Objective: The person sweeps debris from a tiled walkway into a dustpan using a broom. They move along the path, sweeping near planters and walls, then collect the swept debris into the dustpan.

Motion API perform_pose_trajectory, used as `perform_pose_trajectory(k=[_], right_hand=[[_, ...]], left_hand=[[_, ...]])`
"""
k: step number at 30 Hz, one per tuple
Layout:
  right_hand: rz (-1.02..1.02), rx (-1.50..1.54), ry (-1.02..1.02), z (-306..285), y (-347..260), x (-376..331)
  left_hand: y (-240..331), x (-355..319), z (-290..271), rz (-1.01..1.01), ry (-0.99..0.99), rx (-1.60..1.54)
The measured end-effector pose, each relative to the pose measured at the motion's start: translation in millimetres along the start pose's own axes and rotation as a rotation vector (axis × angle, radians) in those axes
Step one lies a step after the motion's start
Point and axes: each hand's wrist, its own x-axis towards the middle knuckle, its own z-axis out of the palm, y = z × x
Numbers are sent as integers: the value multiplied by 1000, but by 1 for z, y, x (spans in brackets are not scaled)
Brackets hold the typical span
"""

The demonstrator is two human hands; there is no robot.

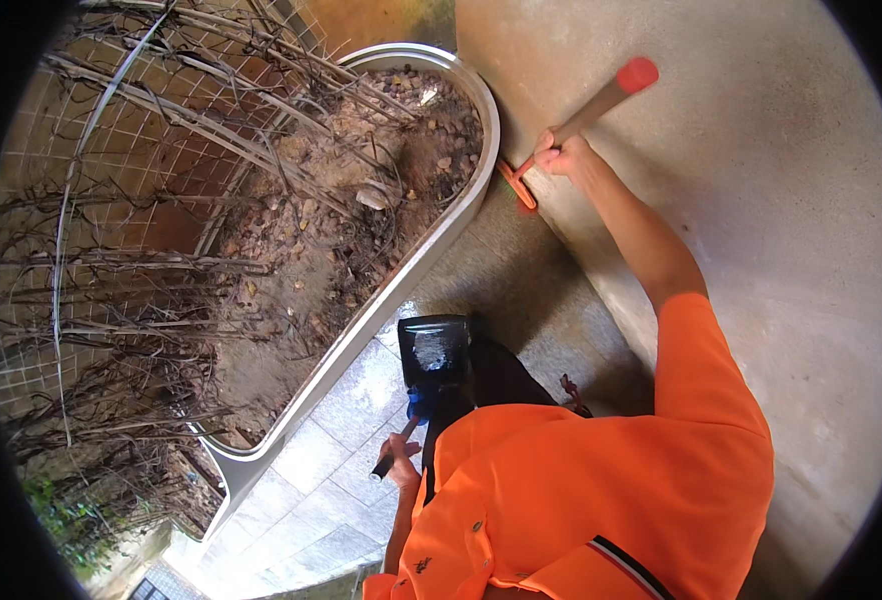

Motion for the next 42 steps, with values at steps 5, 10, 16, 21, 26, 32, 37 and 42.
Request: perform_pose_trajectory(k=[5,10,16,21,26,32,37,42], right_hand=[[398,-285,-354,-38,15,-52],[535,-197,-482,-97,10,-143],[381,-69,-89,-116,33,-213],[319,-102,-97,-124,42,-200],[284,-163,-144,-116,62,-109],[138,-85,-121,-44,48,-10],[256,-28,-575,-107,34,-49],[421,-31,-381,-106,62,-146]], left_hand=[[-8,6,5,2,-58,23],[-17,18,10,43,-151,21],[-7,26,17,66,-210,76],[-10,24,13,112,-204,95],[-10,11,7,75,-161,50],[-11,3,6,45,-102,93],[-23,-1,0,45,-64,50],[-19,0,9,40,-78,62]])
